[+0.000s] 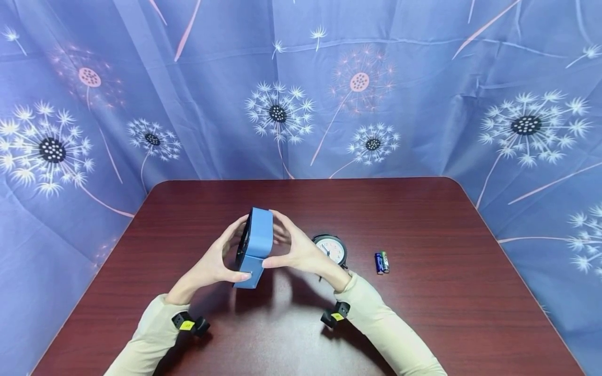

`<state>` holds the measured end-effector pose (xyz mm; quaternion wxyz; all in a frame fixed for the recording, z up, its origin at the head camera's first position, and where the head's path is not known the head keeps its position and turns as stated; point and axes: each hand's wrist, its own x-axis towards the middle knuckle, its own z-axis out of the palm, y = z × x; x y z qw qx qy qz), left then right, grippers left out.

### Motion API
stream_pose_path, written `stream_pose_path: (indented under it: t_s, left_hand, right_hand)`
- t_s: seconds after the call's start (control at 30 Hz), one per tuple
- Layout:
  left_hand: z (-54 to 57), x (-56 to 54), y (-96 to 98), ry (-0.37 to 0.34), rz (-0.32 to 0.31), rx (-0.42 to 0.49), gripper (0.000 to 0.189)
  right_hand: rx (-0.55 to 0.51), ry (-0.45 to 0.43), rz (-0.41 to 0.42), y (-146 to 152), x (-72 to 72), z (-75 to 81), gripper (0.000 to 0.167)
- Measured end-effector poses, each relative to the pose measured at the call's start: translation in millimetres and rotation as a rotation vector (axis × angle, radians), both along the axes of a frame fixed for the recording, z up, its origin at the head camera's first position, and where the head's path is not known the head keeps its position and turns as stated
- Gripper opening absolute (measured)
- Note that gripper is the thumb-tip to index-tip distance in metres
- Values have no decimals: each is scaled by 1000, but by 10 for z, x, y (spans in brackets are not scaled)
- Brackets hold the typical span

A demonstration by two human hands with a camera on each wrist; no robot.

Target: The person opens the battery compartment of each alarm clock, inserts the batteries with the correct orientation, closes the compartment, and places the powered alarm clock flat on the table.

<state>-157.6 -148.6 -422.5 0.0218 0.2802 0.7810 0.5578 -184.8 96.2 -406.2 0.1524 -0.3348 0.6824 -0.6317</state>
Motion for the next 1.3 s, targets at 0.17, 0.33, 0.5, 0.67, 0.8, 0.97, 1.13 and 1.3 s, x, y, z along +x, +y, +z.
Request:
stream_pose_path:
  t_s: [0.17, 0.33, 0.5, 0.67, 0.8, 0.97, 1.13, 1.3]
  left_hand:
    - [-1, -8, 2, 27, 12, -23, 115]
    - [-2, -13, 2, 70, 46, -87, 116]
    - [13, -13, -6, 102, 109, -182, 116]
    - [28, -24, -17, 123, 108, -229, 117]
    - [29, -38, -26, 149, 107, -266, 117]
    - [38, -49, -18, 168, 88, -304, 117]
    - [50, -53, -7, 201, 81, -332, 117]
    - [42, -66, 3, 235, 82, -367, 117]
  right_hand:
    - [27, 27, -20, 19, -16, 15, 110]
    - [58, 65, -40, 39, -15, 24, 110]
    - [69, 91, -38, 48, -16, 35, 110]
    - [128, 144, -51, 60, -7, 45, 112]
    - [206, 200, -67, 69, 2, 50, 116]
    - [311, 285, -102, 85, 4, 49, 120]
    - [395, 349, -126, 93, 7, 49, 122]
    - [419, 380, -122, 84, 9, 42, 122]
